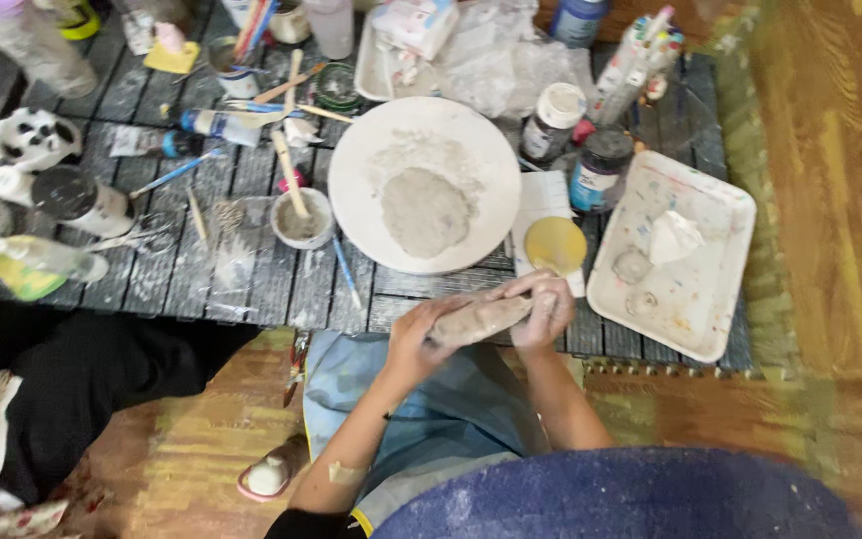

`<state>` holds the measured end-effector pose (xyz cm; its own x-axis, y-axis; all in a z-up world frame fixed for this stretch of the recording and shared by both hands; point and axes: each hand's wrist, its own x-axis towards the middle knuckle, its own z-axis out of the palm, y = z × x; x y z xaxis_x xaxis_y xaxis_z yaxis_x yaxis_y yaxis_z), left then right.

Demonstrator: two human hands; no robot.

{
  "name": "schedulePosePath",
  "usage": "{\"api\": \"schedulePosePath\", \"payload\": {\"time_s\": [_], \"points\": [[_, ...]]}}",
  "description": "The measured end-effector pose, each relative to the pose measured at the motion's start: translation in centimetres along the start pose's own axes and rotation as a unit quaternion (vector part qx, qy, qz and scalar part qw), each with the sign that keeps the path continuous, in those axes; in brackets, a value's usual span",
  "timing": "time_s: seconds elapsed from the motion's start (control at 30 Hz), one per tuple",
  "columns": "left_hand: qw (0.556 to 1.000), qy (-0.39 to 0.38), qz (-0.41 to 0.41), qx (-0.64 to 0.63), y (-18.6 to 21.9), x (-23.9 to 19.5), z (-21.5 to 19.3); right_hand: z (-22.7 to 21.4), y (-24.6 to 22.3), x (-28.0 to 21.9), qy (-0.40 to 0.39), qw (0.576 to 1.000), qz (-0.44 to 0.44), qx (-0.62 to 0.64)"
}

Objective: The person kneads and flattens a lump of gray clay on a white pottery wheel using both hands. They then use scissors to cut open a plastic bag containing more clay.

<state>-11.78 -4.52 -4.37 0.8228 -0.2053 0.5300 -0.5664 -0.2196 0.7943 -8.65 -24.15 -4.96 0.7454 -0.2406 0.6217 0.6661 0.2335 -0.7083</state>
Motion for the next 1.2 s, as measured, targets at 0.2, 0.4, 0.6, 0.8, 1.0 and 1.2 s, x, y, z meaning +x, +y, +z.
{"api": "schedulePosePath", "payload": {"time_s": [0.2, 0.4, 0.6, 0.8, 1.0, 1.2], "points": [[0.974, 0.136, 0.069, 0.166, -0.1, -4.5, -4.3, 7.2, 2.9, 0.8, -0.112, 0.994, -0.006, -0.011], [0.927, 0.062, 0.132, 0.346, -1.6, -5.7, -6.8, 6.0, 1.8, 0.6, -0.215, 0.934, -0.008, -0.285], [0.892, 0.009, 0.161, 0.422, -3.2, -5.2, -5.0, 1.5, 0.2, -1.1, -0.234, 0.908, 0.075, -0.341], [0.867, -0.043, 0.195, 0.458, -5.0, -3.9, -5.5, -1.9, -1.8, -0.5, -0.192, 0.889, 0.08, -0.409], [0.901, -0.059, 0.136, 0.407, -5.1, -2.5, -6.5, -2.5, -0.6, 0.5, -0.113, 0.87, 0.111, -0.467], [0.899, -0.037, 0.124, 0.419, -4.2, -2.9, -5.6, -2.2, 8.6, 2.2, -0.067, 0.964, 0.098, -0.238]]}}
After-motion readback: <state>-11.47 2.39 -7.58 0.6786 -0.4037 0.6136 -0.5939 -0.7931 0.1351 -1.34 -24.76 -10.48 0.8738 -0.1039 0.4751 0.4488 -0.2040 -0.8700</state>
